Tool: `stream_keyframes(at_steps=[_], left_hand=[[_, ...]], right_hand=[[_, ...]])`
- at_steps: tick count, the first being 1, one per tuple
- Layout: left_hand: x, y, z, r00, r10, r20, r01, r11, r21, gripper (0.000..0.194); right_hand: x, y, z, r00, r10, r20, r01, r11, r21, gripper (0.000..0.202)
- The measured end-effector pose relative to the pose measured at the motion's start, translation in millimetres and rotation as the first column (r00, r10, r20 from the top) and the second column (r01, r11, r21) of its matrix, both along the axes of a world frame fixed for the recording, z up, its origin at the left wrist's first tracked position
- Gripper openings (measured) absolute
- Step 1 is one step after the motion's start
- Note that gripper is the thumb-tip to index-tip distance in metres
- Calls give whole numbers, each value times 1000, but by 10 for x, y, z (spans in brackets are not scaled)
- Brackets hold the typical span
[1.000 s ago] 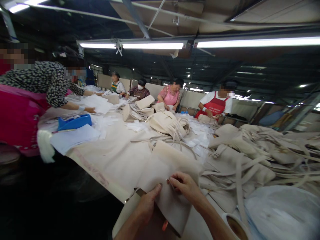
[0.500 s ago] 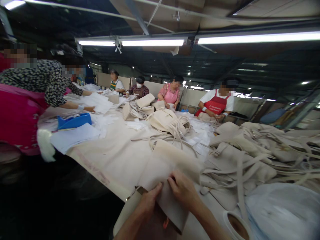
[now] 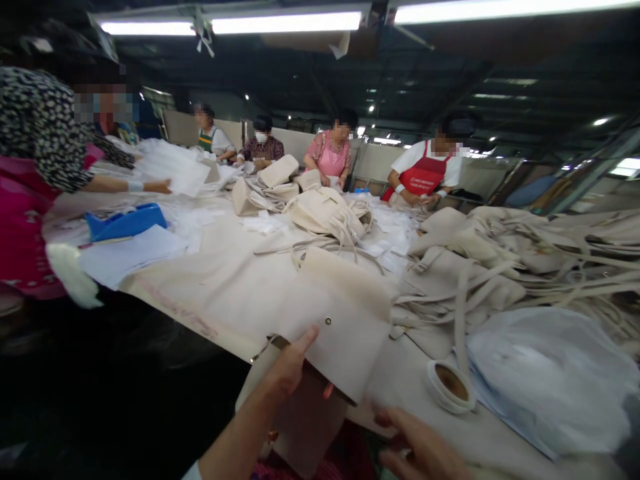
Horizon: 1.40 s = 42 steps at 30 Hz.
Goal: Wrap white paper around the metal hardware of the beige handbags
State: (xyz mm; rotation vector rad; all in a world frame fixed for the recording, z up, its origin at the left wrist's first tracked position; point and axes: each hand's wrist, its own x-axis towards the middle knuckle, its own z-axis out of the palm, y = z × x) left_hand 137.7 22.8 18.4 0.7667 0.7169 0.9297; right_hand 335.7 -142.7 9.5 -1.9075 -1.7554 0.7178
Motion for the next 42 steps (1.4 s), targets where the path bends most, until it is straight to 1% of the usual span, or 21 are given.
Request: stream_keyframes(at_steps=[3,6,7,10,13,15,17,21,25,26,28,31,32,33,34,36,37,38,39,40,42], left_hand=[[-4,-25,48,1000,-8,8,8,1000,-30,34],[1,-90,82,997,-39,64,43,997,-70,36],[2,-122,88,997,-42,62,46,997,-61,37],[-15,-229,90,998,-57,16,56,998,21,32],[-123,-304,56,989,-130,64,127,991,50,32],[-279,-319,-2,979,-182,87,182,983,7,34],[-484,-311,-92,979,-196,54,201,976,-87,34],[-849,-273,-268,995,-85,58,96,965,-242,38],[-957,-270,-254,990,-18,138,51,969,-241,29],[-948,-272,-223,993,-12,118,38,975,-219,27],[-911,-272,-157,1000,2,17,0,990,-142,35],[-848,-256,-91,988,5,-155,-11,999,-41,45],[-832,-248,-80,983,-9,-182,3,999,-34,46],[-820,-240,-74,982,-27,-188,20,999,-39,46],[-811,-232,-69,982,-46,-183,37,998,-51,45],[-805,-220,-61,984,-72,-162,62,996,-67,44],[-806,-216,-55,986,-78,-149,68,995,-70,43],[-810,-213,-48,987,-81,-136,72,995,-73,42],[-815,-211,-42,989,-83,-126,74,994,-77,42],[-820,-210,-35,989,-85,-121,76,994,-82,41],[-829,-213,-29,987,-91,-130,81,993,-83,40]], right_hand=[[-176,128,69,985,-152,-77,153,988,12,21],[-392,297,140,959,-191,-208,209,975,69,18],[-449,340,153,954,-211,-214,229,972,59,23],[-520,447,152,946,-322,-37,323,946,30,37],[-418,593,121,913,-365,184,358,931,72,26],[-286,729,111,903,-353,246,340,936,95,22],[-153,872,116,903,-334,271,311,942,125,19],[-9,1065,134,889,-318,329,286,947,145,20],[10,1058,127,866,-328,377,309,944,113,26],[12,1025,131,865,-325,382,311,945,100,29],[7,923,156,858,-343,382,328,939,105,39],[-86,714,209,818,-444,365,339,886,317,50],[-156,642,215,818,-469,334,332,858,392,51],[-247,576,210,844,-458,280,324,850,416,51],[-357,520,191,897,-394,199,303,878,371,50],[-614,452,119,985,-153,-85,163,977,135,45],[-745,446,73,964,-39,-265,43,999,9,43],[-867,459,29,901,27,-434,-74,993,-92,41],[-974,493,-9,822,33,-568,-156,973,-170,41],[-1062,545,-36,751,-13,-661,-189,954,-234,42],[-1183,690,-46,645,-156,-748,-156,931,-329,49]])
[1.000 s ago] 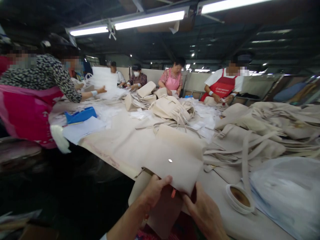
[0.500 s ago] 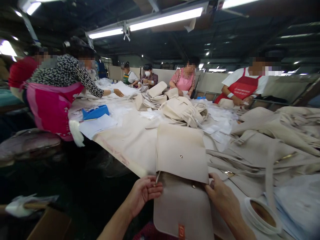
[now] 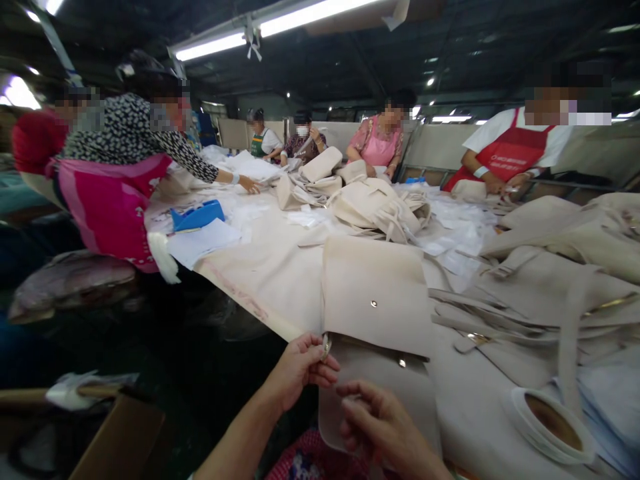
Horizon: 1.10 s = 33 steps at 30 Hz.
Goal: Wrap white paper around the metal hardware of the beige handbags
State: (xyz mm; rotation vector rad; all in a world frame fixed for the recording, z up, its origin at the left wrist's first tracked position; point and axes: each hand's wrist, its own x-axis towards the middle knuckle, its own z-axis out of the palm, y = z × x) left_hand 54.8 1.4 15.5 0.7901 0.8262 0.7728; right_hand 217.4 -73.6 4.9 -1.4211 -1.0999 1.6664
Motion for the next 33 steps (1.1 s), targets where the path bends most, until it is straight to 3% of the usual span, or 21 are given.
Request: stream_keyframes(at_steps=[4,11,14,18,21,24,30,33], left_hand=[[2,-16,-13,999,9,-41,-9,1000,15,43],[-36,-39,-22,986,165,-18,-165,986,30,44],[-92,-76,-12,963,251,-95,-235,960,154,38],[-115,-145,-19,895,405,-188,-303,860,411,20],[-77,-169,-38,869,448,-213,-291,808,512,8],[-47,-159,-45,815,515,-267,-279,752,597,10],[-72,-111,-23,788,478,-387,-142,754,642,13],[-49,-107,-81,692,568,-445,-38,645,763,15]], right_hand=[[-133,335,82,981,-183,-62,185,982,24,59],[-377,599,64,924,-265,-277,275,961,-1,49],[-397,608,40,895,-299,-331,308,951,-25,43],[-373,601,31,877,-322,-358,325,944,-54,41],[-359,594,17,889,-292,-353,296,954,-44,39],[-351,588,2,898,-273,-345,281,959,-27,39],[-349,590,-7,897,-265,-353,270,962,-38,41],[-378,596,16,890,-300,-343,300,952,-53,43]])
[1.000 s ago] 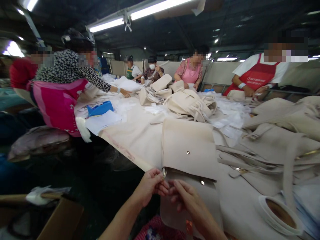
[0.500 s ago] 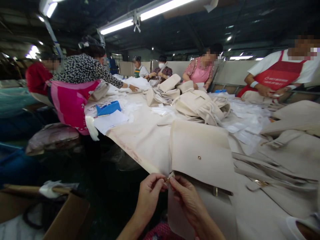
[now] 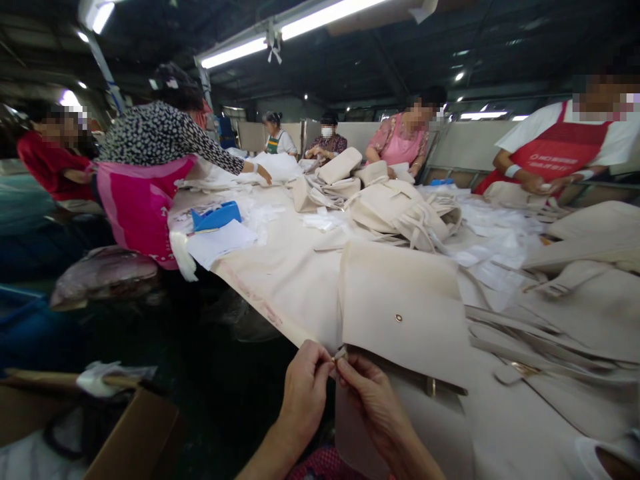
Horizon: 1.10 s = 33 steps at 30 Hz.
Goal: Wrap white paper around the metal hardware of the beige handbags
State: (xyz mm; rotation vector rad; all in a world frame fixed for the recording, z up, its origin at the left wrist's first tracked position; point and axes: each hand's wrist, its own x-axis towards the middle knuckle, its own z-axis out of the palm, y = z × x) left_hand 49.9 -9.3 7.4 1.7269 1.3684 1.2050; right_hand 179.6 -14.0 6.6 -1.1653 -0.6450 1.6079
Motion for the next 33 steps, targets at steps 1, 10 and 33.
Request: stream_keyframes(at_steps=[1,10,33], left_hand=[[17,-8,-41,997,36,-75,-29,996,88,16],[-13,-228,-368,973,-66,-223,119,965,233,31],[88,16,165,889,26,458,170,909,-381,24]], right_hand=[[-13,3,14,1000,-19,-3,19,1000,-11,44],[-5,28,96,997,-37,-74,34,998,-44,50],[16,29,181,999,-30,-22,28,996,-79,36]])
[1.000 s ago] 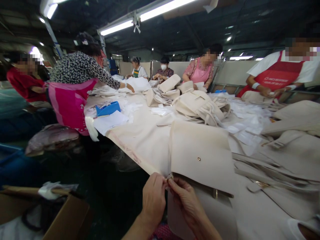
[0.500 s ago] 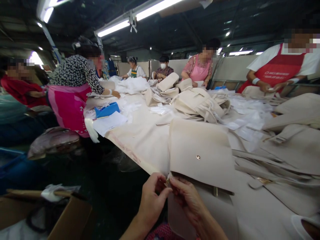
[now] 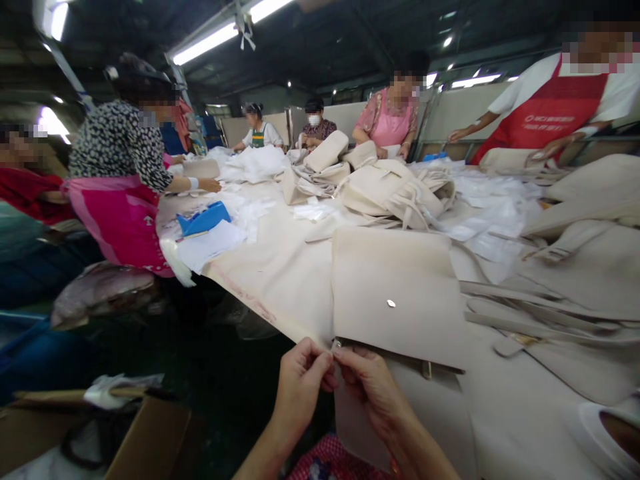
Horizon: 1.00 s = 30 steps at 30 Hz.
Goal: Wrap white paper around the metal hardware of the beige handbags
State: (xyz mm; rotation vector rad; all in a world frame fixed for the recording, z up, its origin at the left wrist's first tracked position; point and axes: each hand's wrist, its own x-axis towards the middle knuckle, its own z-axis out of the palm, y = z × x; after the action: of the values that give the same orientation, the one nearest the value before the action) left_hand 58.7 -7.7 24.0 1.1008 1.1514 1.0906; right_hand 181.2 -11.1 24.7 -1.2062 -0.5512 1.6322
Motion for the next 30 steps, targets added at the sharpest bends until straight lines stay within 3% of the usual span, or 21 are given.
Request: stream_keyframes(at_steps=[4,7,13,17,21,25,30], left_hand=[[-33,58,17,991,-34,127,54,986,-159,33],[-19,71,-15,987,-14,162,47,979,-200,39],[-22,70,-40,996,-23,81,38,983,-181,56],[-74,71,-34,991,-137,4,134,965,-223,67],[-38,73,-109,973,-202,112,227,929,-292,62],[15,28,-189,947,-137,292,229,923,-309,56],[18,-69,-168,956,-120,266,189,948,-254,50]], right_hand=[[-14,-1,-34,999,-6,49,5,999,38,35],[-26,11,-76,998,3,68,-5,999,39,34],[-42,-8,-75,997,13,71,-18,998,60,35],[-28,-38,-68,997,23,71,-28,997,75,34],[-15,-40,-135,1000,23,14,-24,994,108,36],[-33,-43,-186,999,28,-15,-26,993,114,35],[-65,-42,-177,995,51,-86,-41,993,114,38]])
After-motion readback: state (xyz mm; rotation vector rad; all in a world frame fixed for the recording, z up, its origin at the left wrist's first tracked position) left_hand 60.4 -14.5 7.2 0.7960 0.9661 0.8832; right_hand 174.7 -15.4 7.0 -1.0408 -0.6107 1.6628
